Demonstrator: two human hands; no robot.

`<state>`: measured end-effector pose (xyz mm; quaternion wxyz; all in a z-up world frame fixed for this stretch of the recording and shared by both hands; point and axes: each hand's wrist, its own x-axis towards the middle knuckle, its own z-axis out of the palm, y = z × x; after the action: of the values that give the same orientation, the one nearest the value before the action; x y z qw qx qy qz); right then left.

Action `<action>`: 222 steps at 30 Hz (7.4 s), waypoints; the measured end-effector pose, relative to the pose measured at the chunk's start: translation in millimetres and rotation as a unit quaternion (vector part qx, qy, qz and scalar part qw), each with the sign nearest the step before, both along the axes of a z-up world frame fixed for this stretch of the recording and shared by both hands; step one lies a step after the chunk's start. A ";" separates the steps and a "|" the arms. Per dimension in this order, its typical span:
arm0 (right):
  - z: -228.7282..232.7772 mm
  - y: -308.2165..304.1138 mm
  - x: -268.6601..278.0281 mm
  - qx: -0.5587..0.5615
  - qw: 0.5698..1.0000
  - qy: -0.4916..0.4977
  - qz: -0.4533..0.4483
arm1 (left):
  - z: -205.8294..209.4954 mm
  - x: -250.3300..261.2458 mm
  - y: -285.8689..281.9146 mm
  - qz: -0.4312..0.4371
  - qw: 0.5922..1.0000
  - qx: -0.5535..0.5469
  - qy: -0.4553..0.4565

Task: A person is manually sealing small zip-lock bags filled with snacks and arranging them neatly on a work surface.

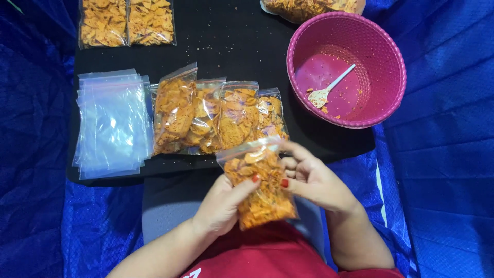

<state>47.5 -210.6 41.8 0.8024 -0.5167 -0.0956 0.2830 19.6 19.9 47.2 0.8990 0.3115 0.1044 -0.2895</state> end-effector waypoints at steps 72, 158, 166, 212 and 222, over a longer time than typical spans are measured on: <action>16.5 226.6 310.8 -0.690 0.618 -0.376 0.027 | -23.1 66.6 129.1 0.206 0.511 0.703 -0.450; -71.8 -47.7 -32.5 -0.083 0.973 0.092 -0.194 | -88.8 1.9 -63.6 -0.065 0.992 0.016 0.103; -70.4 -44.7 -34.2 -0.120 0.973 0.049 -0.193 | -93.8 -0.6 -65.7 -0.050 0.994 0.056 0.083; 83.0 -35.0 -15.1 -0.167 0.973 -0.158 0.016 | -2.7 -6.7 9.5 -0.019 0.996 -0.081 0.022; 71.6 -38.2 -18.3 -0.202 0.974 -0.100 -0.017 | -22.7 -13.5 -1.9 -0.016 0.997 -0.057 0.053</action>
<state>29.2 -248.8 113.4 0.6722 -0.6956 -0.1075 0.2296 6.1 18.0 24.5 0.9037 0.2458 0.1297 -0.3256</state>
